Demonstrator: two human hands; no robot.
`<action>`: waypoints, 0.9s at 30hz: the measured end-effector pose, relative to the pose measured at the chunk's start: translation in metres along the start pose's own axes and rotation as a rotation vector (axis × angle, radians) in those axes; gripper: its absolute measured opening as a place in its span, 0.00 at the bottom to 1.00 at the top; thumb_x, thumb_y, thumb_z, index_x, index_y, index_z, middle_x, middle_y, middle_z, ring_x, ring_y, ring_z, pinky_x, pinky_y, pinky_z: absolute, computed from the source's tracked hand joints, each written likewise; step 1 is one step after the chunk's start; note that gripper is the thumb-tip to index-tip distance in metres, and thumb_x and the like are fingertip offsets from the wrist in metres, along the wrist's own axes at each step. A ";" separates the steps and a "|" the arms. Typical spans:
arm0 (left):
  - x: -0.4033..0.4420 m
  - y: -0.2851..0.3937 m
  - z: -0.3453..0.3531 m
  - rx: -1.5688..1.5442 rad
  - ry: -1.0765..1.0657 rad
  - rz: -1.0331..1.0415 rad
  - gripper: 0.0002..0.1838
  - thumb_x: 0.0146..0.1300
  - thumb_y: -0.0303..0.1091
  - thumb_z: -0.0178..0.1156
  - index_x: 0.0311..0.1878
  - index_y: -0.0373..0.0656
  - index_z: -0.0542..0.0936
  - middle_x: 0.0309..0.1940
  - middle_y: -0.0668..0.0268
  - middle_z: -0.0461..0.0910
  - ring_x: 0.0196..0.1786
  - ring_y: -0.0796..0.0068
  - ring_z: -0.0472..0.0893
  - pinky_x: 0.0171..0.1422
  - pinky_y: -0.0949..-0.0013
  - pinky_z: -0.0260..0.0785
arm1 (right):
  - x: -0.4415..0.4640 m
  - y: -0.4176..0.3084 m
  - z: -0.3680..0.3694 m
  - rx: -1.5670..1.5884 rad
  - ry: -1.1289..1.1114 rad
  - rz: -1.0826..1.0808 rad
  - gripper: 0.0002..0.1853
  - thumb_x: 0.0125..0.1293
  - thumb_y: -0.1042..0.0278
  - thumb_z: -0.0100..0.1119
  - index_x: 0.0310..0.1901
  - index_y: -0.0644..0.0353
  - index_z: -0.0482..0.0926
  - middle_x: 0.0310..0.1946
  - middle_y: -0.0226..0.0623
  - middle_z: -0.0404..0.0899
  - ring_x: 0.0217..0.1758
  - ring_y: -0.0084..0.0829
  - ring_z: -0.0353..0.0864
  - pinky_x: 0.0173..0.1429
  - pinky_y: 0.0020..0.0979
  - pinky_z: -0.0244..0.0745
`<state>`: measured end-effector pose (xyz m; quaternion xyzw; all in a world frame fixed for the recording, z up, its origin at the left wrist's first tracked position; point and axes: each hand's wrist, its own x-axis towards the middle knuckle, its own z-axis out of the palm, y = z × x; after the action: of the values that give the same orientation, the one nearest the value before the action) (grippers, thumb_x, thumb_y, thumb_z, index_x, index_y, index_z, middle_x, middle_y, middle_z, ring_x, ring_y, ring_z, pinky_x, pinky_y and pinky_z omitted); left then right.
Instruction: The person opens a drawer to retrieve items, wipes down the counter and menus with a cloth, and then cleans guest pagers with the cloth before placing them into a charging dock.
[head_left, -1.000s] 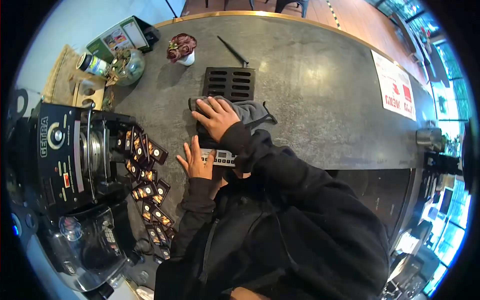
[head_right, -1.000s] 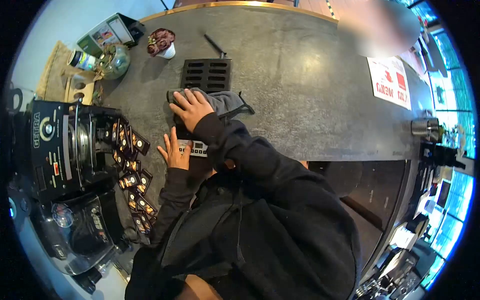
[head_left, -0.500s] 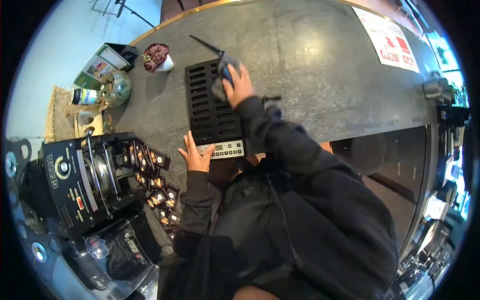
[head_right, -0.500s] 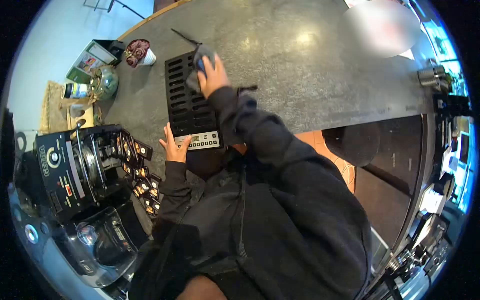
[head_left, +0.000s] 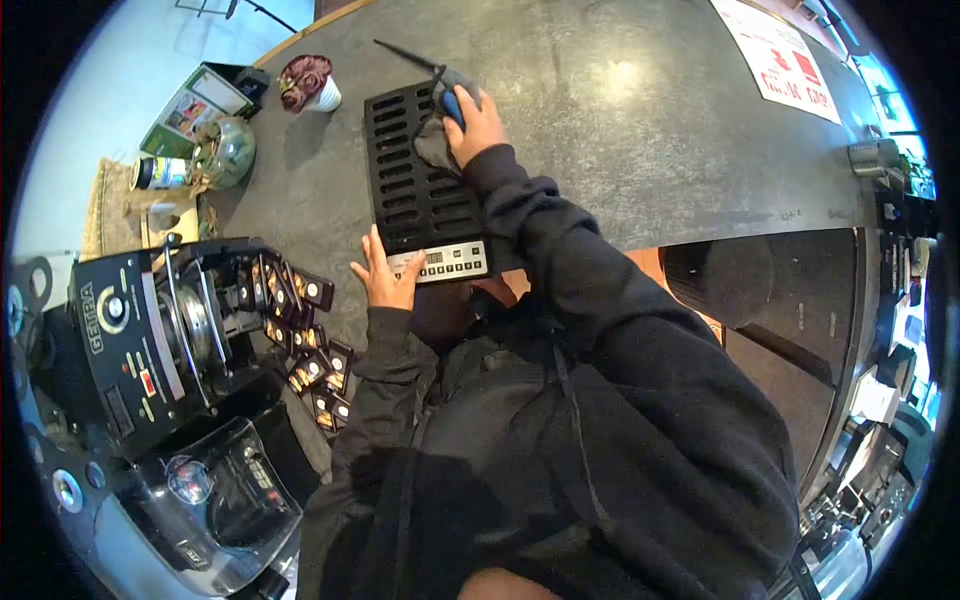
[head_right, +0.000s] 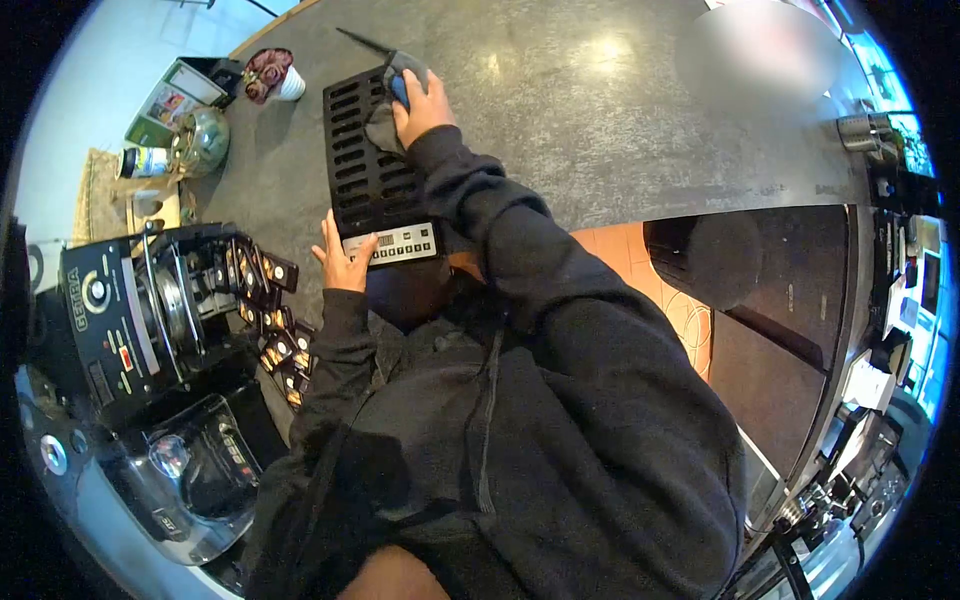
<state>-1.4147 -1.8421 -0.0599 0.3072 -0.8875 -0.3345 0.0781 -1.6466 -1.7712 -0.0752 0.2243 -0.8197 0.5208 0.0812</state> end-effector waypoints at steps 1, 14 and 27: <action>0.001 -0.002 0.002 0.013 0.016 0.010 0.48 0.56 0.53 0.61 0.70 0.37 0.49 0.67 0.41 0.54 0.73 0.50 0.48 0.72 0.43 0.24 | -0.013 -0.002 -0.007 0.006 -0.026 -0.035 0.27 0.58 0.67 0.59 0.60 0.59 0.67 0.59 0.58 0.62 0.59 0.56 0.65 0.62 0.41 0.65; 0.009 -0.010 -0.021 -0.140 -0.094 -0.042 0.34 0.68 0.56 0.41 0.69 0.43 0.58 0.68 0.46 0.55 0.73 0.52 0.50 0.75 0.51 0.30 | -0.168 -0.038 -0.118 -0.263 -0.490 -0.634 0.23 0.49 0.75 0.62 0.51 0.60 0.76 0.60 0.45 0.67 0.63 0.42 0.67 0.62 0.40 0.64; 0.023 -0.031 -0.035 -0.162 -0.269 -0.021 0.33 0.71 0.56 0.22 0.68 0.47 0.62 0.69 0.51 0.56 0.75 0.61 0.46 0.76 0.58 0.23 | -0.135 -0.055 -0.087 -0.269 -0.626 -0.838 0.19 0.55 0.62 0.58 0.48 0.58 0.77 0.57 0.38 0.70 0.60 0.36 0.68 0.62 0.39 0.62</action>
<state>-1.4059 -1.8936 -0.0543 0.2617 -0.8567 -0.4440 -0.0206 -1.5105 -1.6752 -0.0407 0.6642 -0.7045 0.2423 0.0621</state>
